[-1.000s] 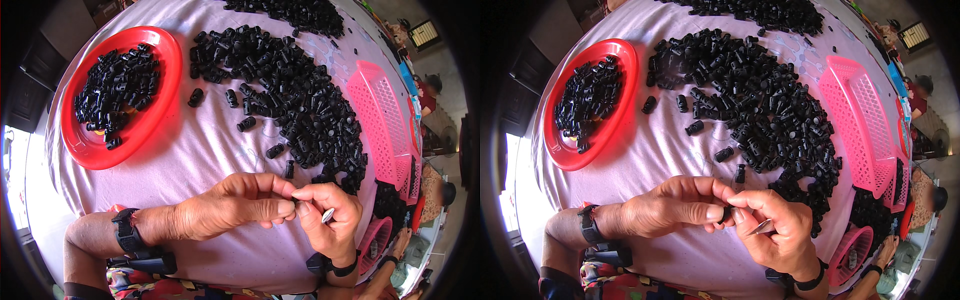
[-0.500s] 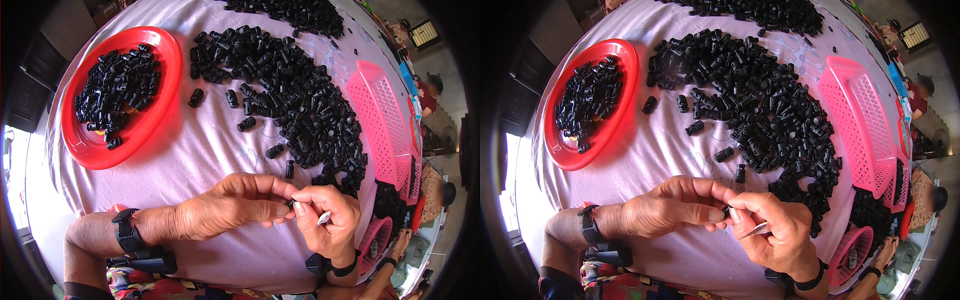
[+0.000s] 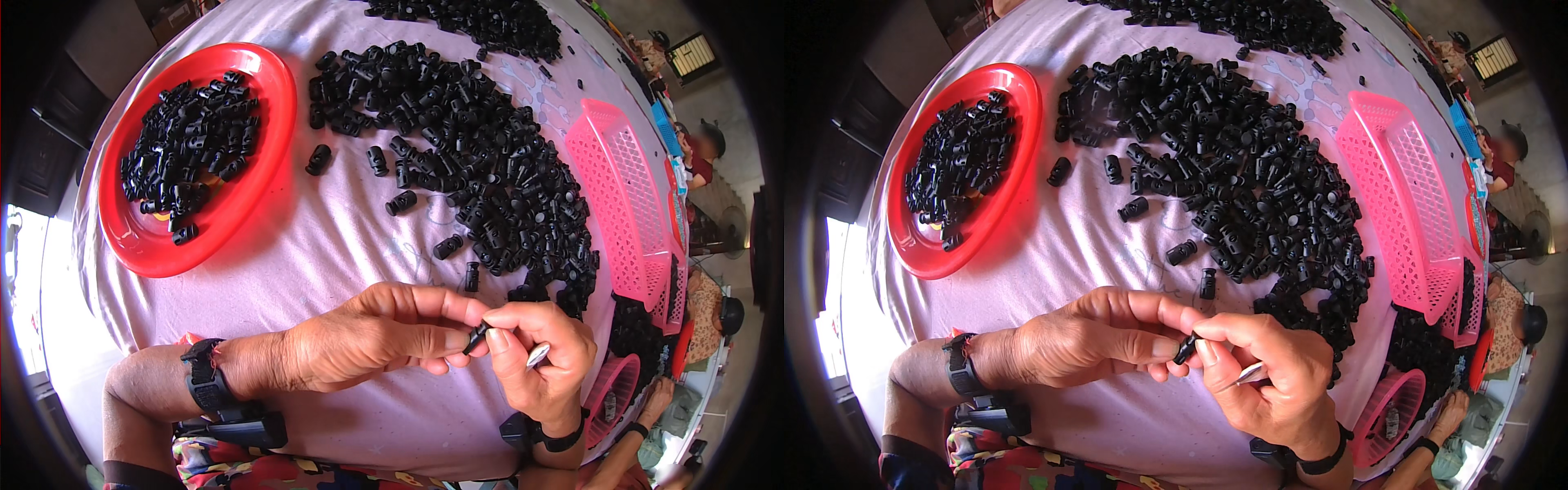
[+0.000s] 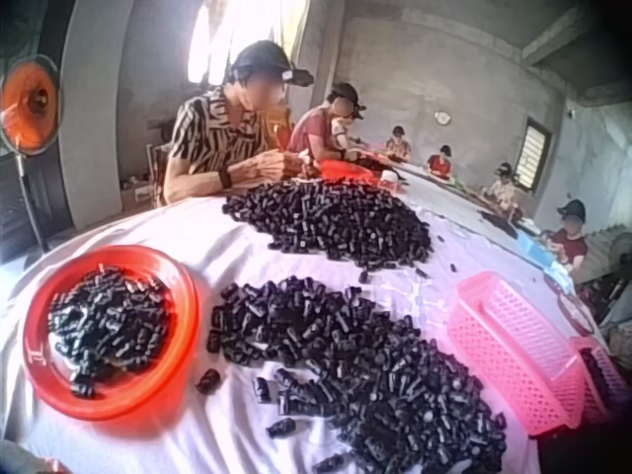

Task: Assembling small black plastic toggles or cord locks at a group work table.

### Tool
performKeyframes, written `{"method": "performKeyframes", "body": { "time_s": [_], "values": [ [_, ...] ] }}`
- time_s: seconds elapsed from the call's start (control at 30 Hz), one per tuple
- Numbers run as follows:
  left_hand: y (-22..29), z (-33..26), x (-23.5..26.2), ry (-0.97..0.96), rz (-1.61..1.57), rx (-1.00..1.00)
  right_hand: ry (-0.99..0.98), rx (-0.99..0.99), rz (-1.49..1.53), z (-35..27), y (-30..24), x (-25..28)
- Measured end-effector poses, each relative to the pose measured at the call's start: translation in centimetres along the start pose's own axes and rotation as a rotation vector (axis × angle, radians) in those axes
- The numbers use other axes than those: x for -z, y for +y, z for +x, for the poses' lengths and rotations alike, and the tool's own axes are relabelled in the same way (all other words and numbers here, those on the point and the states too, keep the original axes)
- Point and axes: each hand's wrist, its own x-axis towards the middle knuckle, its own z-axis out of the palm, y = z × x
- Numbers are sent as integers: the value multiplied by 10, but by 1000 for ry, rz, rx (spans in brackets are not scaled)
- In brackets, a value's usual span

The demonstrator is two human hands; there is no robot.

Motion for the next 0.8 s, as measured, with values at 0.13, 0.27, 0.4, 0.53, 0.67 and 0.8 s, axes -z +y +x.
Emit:
{"method": "performKeyframes", "body": {
  "time_s": [0.13, 0.27, 0.4, 0.53, 0.67, 0.8],
  "values": [
    [3, -1, -2, 57, 20, 0, 8, -86, -95, 0, -11, 7],
    [0, 0, -2, 53, -17, -17, -104, -134, -150, 3, -11, 2],
    [2, 1, -5, 52, -7, -26, -98, -99, -251, 0, -4, -1],
    [1, 0, -5, 40, 8, -48, -107, -71, -331, 0, -5, -1],
    [2, 1, -6, 56, 33, -29, -115, -61, -400, 0, -5, 0],
    [2, 0, -8, 85, 47, -25, -108, -43, -416, -1, -4, -1]
  ]
}}
